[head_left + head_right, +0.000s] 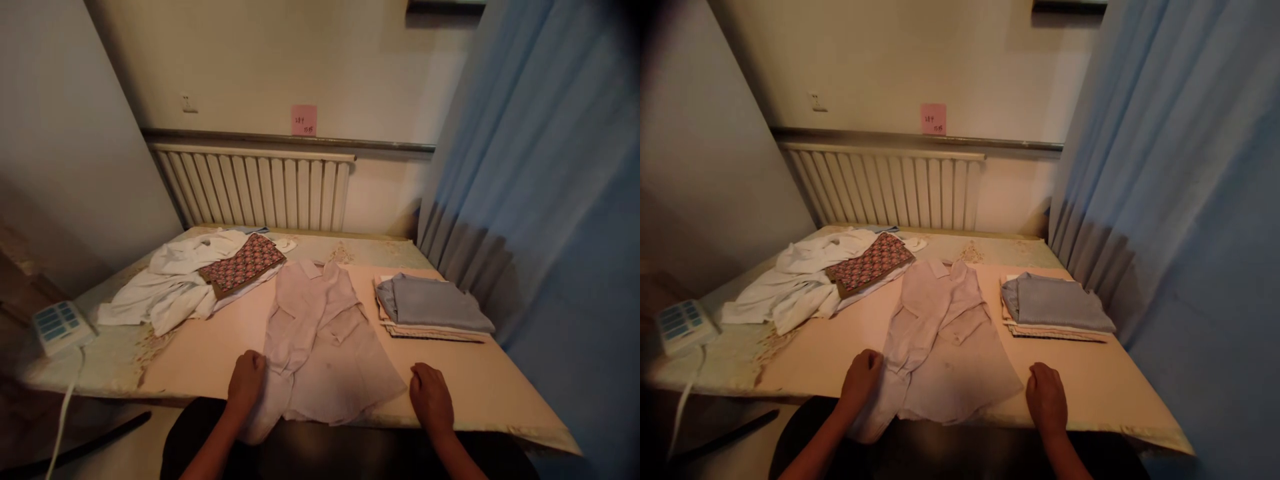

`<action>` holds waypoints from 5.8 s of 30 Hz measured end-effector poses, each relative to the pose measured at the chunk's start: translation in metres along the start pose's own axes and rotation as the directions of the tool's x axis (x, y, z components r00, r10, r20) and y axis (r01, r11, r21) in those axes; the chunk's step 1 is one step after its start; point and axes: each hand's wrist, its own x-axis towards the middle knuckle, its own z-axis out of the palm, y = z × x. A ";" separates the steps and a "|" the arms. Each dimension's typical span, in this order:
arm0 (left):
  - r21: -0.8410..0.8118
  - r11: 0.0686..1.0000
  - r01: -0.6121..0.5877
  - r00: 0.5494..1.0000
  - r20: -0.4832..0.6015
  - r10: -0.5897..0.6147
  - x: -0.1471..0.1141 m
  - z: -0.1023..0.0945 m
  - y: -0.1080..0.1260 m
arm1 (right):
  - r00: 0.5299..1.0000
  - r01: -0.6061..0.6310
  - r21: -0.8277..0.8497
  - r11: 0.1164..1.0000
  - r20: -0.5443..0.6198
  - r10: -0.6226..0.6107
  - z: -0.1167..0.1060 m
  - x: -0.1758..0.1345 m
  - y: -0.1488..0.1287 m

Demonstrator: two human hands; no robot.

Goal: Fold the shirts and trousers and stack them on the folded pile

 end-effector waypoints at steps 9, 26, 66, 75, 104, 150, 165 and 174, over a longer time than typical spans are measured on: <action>0.349 0.921 -0.172 0.983 0.008 0.181 -0.030 -0.002 0.014 | 0.999 -0.019 -0.004 1.000 0.026 0.019 0.001 -0.002 0.002; 0.272 0.947 -0.169 0.980 0.148 0.132 -0.012 0.005 0.008 | 1.000 -0.028 0.044 0.999 0.003 0.028 -0.003 0.000 -0.002; 0.441 0.870 -0.221 0.975 0.066 0.214 -0.039 0.019 0.040 | 1.000 -0.024 0.003 1.000 0.018 0.024 -0.001 -0.002 -0.001; 0.513 0.781 -0.356 0.928 0.096 0.360 -0.033 -0.019 0.029 | 0.999 -0.043 0.018 0.999 0.008 0.043 -0.002 0.000 -0.002; 0.207 0.704 -0.679 0.722 0.016 0.692 -0.029 0.059 0.049 | 0.999 -0.038 0.013 0.999 0.002 0.038 -0.002 0.003 -0.003; 0.357 0.637 -0.683 0.673 -0.030 0.739 -0.020 0.093 0.054 | 0.811 -0.387 -0.022 0.922 0.467 0.352 -0.014 0.034 -0.044; 0.422 0.616 -0.665 0.662 -0.048 0.748 -0.011 0.110 0.039 | 0.908 0.089 -0.031 0.996 0.412 -0.069 0.053 0.156 -0.090; 0.467 0.523 -0.713 0.538 -0.114 0.835 0.019 0.164 -0.002 | 0.884 0.146 -0.178 0.973 0.465 -0.048 0.118 0.209 -0.092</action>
